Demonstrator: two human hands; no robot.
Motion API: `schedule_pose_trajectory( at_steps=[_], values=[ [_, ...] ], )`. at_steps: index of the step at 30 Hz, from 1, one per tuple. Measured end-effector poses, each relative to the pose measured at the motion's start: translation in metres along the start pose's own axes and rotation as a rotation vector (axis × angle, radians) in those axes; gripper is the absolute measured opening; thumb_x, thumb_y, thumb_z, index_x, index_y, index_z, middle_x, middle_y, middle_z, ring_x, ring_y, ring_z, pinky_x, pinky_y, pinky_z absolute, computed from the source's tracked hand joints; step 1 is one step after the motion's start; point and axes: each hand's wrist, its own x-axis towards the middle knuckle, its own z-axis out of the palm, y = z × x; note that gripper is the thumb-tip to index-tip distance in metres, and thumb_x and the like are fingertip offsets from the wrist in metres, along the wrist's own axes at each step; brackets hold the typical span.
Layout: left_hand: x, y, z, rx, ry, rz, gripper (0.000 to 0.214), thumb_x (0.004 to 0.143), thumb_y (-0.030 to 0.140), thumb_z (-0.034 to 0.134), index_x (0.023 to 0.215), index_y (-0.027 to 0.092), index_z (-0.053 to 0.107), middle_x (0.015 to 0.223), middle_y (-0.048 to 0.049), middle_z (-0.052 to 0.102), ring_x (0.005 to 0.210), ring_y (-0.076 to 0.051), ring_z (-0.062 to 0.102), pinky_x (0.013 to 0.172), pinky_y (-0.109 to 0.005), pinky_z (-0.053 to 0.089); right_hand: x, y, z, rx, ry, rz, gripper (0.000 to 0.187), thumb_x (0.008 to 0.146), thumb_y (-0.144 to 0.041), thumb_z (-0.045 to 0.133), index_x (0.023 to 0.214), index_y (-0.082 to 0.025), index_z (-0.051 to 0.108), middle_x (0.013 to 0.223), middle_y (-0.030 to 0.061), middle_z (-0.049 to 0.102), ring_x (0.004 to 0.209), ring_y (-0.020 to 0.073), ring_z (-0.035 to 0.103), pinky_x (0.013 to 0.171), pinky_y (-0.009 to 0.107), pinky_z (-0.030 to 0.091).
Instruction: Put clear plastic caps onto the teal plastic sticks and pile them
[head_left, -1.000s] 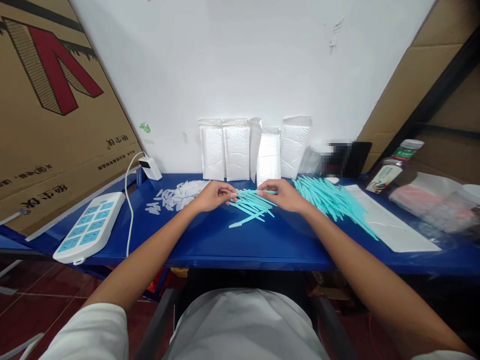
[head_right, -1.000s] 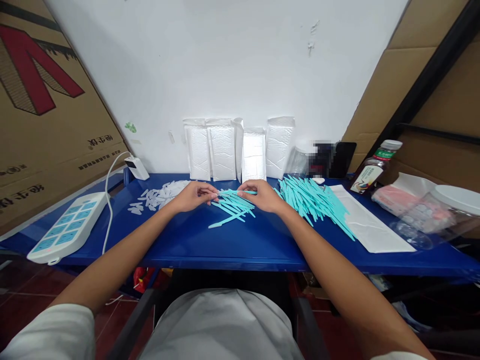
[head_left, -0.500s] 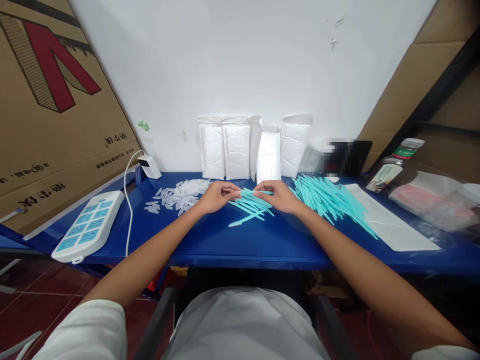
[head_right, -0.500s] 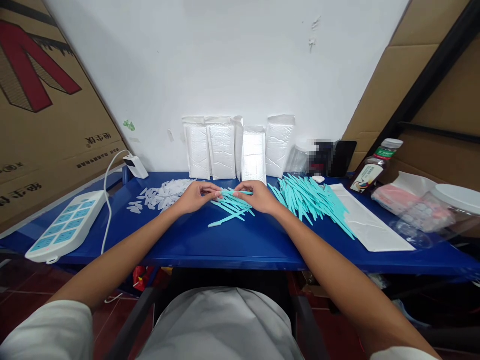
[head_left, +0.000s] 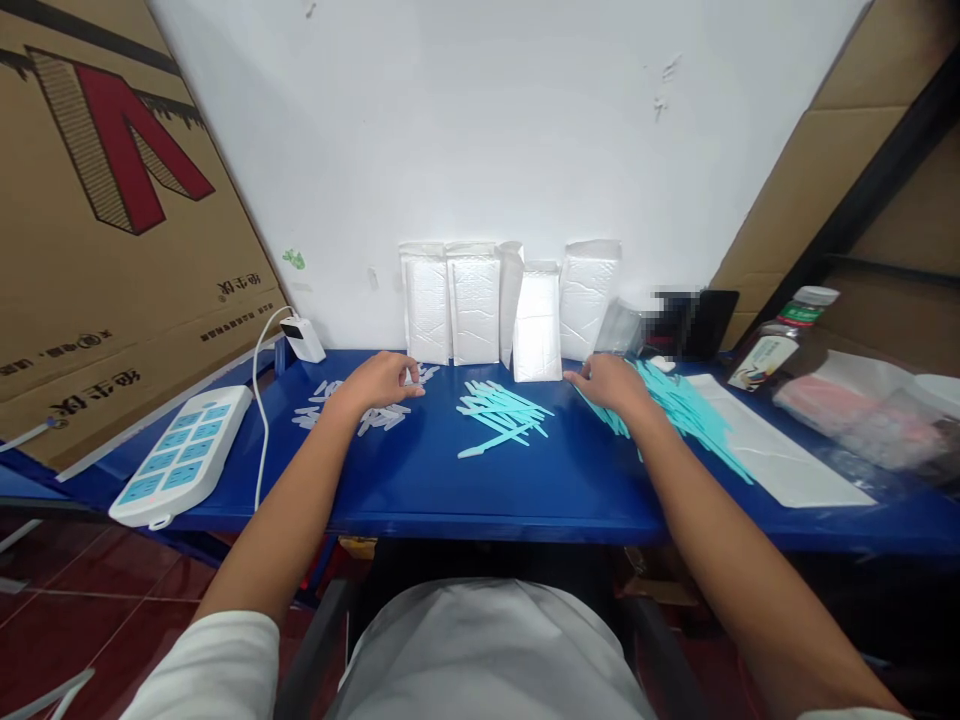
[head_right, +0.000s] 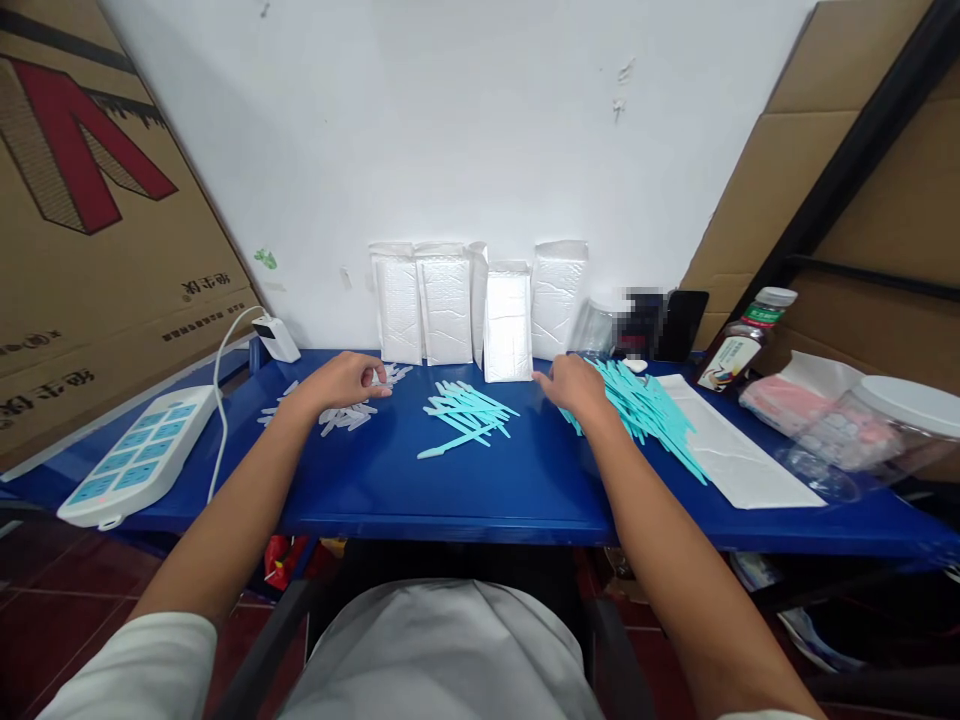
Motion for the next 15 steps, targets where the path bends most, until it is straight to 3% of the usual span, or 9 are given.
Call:
schedule_pose_trajectory(
  at_steps=[4,8,11,15],
  values=[
    [-0.002,-0.013,-0.004,-0.107,-0.185,-0.066,0.041,0.053,0.053,0.092,0.078,0.023,0.078,0.070,-0.0021,0.065,0.057,-0.019,0.059,0.051,-0.028,0.037,0.002,0.003,0.007,-0.045,-0.261,-0.047,0.041,0.094,-0.057,0.066,0.084,-0.018,0.076,0.086,0.0144,0.075,0.078,0.0261,0.068,0.067,0.033,0.043],
    [0.001,-0.022,-0.001,-0.129,-0.264,-0.076,0.036,0.053,0.053,0.090,0.069,0.024,0.077,0.061,-0.0013,0.061,0.051,-0.018,0.056,0.047,-0.027,0.034,0.005,-0.002,0.010,-0.022,-0.355,-0.097,0.035,0.097,-0.045,0.065,0.078,-0.018,0.075,0.077,0.0124,0.074,0.072,0.0233,0.068,0.064,0.032,0.041],
    [0.002,-0.024,0.001,-0.097,-0.270,-0.105,0.034,0.059,0.054,0.085,0.071,0.024,0.077,0.066,-0.0036,0.065,0.055,-0.019,0.058,0.048,-0.027,0.036,0.004,-0.002,0.007,-0.033,-0.296,-0.075,0.032,0.096,-0.046,0.067,0.083,-0.018,0.076,0.085,0.0130,0.076,0.079,0.0243,0.070,0.067,0.032,0.044],
    [0.001,-0.027,-0.002,-0.082,-0.226,-0.126,0.043,0.056,0.056,0.087,0.085,0.024,0.081,0.079,-0.0056,0.069,0.061,-0.020,0.061,0.052,-0.027,0.039,0.002,0.003,0.001,-0.095,-0.184,0.067,0.038,0.093,-0.054,0.070,0.095,-0.017,0.076,0.100,0.0175,0.077,0.092,0.0295,0.072,0.073,0.034,0.048]
  ],
)
